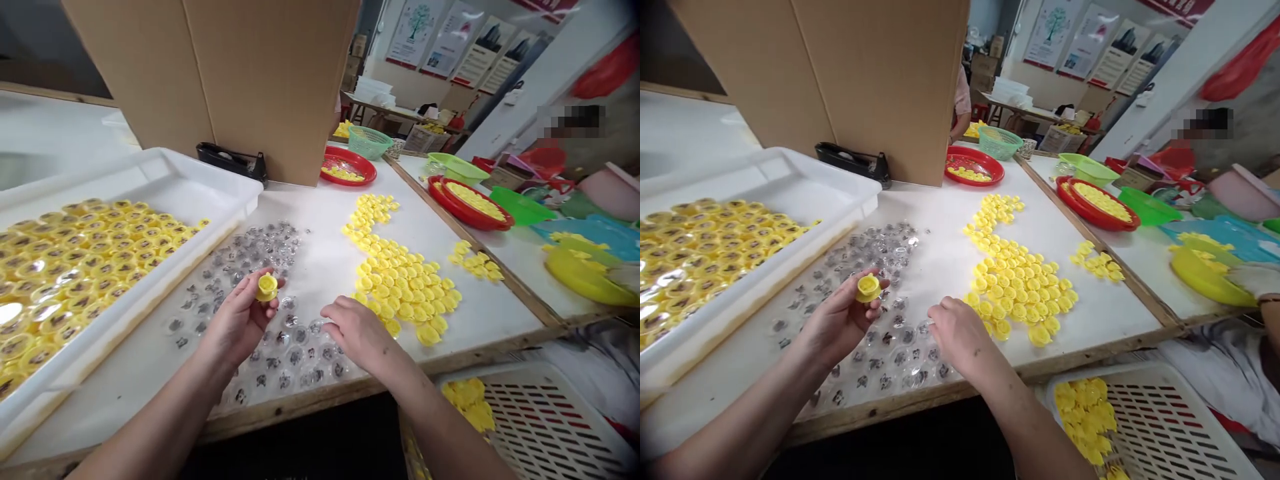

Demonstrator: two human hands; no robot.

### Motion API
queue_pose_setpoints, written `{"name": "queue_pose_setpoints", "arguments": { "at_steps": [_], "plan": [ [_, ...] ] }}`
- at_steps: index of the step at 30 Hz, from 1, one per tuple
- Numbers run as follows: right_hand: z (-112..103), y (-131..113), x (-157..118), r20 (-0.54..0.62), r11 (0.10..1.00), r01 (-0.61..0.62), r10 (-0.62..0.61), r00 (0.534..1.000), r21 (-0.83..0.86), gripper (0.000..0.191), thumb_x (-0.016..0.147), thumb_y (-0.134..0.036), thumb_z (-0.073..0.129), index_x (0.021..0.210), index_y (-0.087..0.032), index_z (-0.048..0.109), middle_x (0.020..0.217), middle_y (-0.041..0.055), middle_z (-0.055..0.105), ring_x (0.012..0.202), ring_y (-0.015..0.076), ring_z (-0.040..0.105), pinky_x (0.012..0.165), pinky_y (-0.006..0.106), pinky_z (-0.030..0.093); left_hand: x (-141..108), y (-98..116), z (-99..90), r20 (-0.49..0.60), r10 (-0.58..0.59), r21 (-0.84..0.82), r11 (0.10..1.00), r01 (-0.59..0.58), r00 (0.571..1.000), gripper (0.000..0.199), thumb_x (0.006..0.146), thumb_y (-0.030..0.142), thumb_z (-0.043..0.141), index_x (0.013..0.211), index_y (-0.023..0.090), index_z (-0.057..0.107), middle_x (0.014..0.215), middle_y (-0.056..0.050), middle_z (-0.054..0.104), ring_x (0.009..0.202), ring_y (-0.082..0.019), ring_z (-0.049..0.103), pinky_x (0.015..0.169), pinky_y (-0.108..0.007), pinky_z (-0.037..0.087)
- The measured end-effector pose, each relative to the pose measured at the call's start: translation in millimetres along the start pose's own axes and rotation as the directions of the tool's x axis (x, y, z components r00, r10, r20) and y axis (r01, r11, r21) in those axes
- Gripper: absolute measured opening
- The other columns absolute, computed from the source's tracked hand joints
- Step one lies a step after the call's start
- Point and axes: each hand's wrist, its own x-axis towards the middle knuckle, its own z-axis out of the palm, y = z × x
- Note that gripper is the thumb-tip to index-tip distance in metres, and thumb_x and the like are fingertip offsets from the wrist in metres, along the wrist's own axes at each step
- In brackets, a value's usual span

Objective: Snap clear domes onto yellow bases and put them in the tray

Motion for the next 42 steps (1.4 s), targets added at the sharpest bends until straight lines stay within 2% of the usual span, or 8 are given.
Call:
{"name": "queue_pose_setpoints", "arguments": {
  "at_steps": [5, 16, 19, 21, 25, 34, 37, 42],
  "plan": [
    [13.3, -2.6, 18.0, 0.08, 0.999, 0.0, -0.003, 0.997, 0.035, 0.016, 0.071, -0.022, 0.071, 0.081, -0.019, 0.059, 0.085, 0.0031, 0.056, 0.068, 0.0167, 0.054, 0.059, 0.026, 0.036, 2.9, 0.7, 0.7, -0.013, 0.014, -0.033, 0.999, -0.014, 1.0, 0.023, 0.084, 0.024, 0.056, 0.106, 0.016, 0.057, 0.093, -0.01, 0.063, 0.064, -0.012, 0.061, 0.054, -0.017, 0.05],
    [10.1, 3.6, 12.0, 0.022, 0.929, -0.073, 0.07, 0.997, 0.363, 0.015, 0.08, -0.024, 0.058, 0.07, -0.021, 0.049, 0.06, -0.0068, 0.052, 0.054, 0.0091, 0.049, 0.052, 0.019, 0.037, -2.6, -3.9, 7.4, -0.017, -0.089, 0.015, 0.996, 0.089, 0.996, 0.018, 0.086, 0.019, 0.052, 0.102, 0.012, 0.057, 0.086, -0.011, 0.065, 0.058, -0.011, 0.061, 0.049, -0.016, 0.049],
    [3.3, -3.8, 15.5, -0.156, 0.876, -0.061, 0.153, 0.976, 0.478, 0.011, 0.083, -0.024, 0.054, 0.074, -0.022, 0.049, 0.06, -0.0062, 0.053, 0.051, 0.0095, 0.052, 0.049, 0.019, 0.038, -4.5, -9.2, 7.4, 0.009, -0.121, 0.023, 0.992, 0.121, 0.993, 0.014, 0.085, 0.017, 0.053, 0.098, 0.013, 0.056, 0.085, -0.011, 0.065, 0.063, -0.014, 0.065, 0.055, -0.018, 0.052],
    [3.2, -11.2, 20.7, -0.391, 0.888, 0.023, 0.178, 0.903, 0.459, 0.007, 0.083, -0.022, 0.052, 0.077, -0.021, 0.05, 0.064, -0.0035, 0.057, 0.055, 0.0112, 0.056, 0.052, 0.021, 0.042, -5.4, -14.4, 6.5, 0.045, -0.156, 0.019, 0.988, 0.155, 0.987, 0.011, 0.084, 0.016, 0.055, 0.095, 0.015, 0.055, 0.085, -0.01, 0.066, 0.07, -0.016, 0.067, 0.061, -0.02, 0.054],
    [10.7, -28.5, 27.8, -0.654, 0.971, 0.197, -0.063, 0.753, 0.133, 0.013, 0.087, -0.013, 0.045, 0.084, -0.019, 0.057, 0.078, 0.0049, 0.063, 0.072, 0.0161, 0.061, 0.064, 0.026, 0.047, -5.8, -22.2, 5.3, 0.104, -0.189, -0.03, 0.981, 0.193, 0.976, 0.011, 0.081, 0.015, 0.061, 0.092, 0.014, 0.057, 0.088, -0.008, 0.065, 0.076, -0.015, 0.066, 0.068, -0.022, 0.056],
    [-3.9, -31.5, 13.7, -0.416, 0.921, 0.332, -0.226, 0.881, 0.203, 0.037, 0.089, -0.01, 0.044, 0.123, -0.022, 0.051, 0.107, 0.0081, 0.062, 0.098, 0.0176, 0.06, 0.083, 0.03, 0.05, -4.8, -17.7, 5.6, 0.15, -0.155, 0.016, 0.988, 0.155, 0.976, 0.021, 0.073, 0.022, 0.072, 0.091, 0.012, 0.067, 0.083, -0.004, 0.065, 0.068, -0.01, 0.062, 0.064, -0.019, 0.055],
    [-15.3, -27.7, 15.0, -0.312, 0.918, 0.288, -0.199, 0.929, 0.274, 0.038, 0.087, -0.012, 0.049, 0.122, -0.026, 0.054, 0.095, 0.0053, 0.061, 0.085, 0.0169, 0.061, 0.075, 0.03, 0.052, -7.2, -17.4, 6.3, 0.186, -0.142, 0.093, 0.988, 0.127, 0.972, 0.022, 0.073, 0.025, 0.072, 0.092, 0.015, 0.069, 0.081, -0.004, 0.066, 0.069, -0.01, 0.062, 0.065, -0.02, 0.053],
    [-13.1, -23.6, 17.6, -0.343, 0.83, 0.264, -0.095, 0.935, 0.491, 0.026, 0.083, -0.016, 0.059, 0.107, -0.024, 0.061, 0.101, 0.0045, 0.064, 0.085, 0.0163, 0.062, 0.077, 0.03, 0.052, -9.5, -15.9, 8.5, 0.174, -0.143, 0.077, 0.988, 0.132, 0.974, 0.027, 0.073, 0.03, 0.072, 0.097, 0.017, 0.071, 0.09, -0.007, 0.069, 0.077, -0.013, 0.064, 0.071, -0.024, 0.053]
  ]
}}
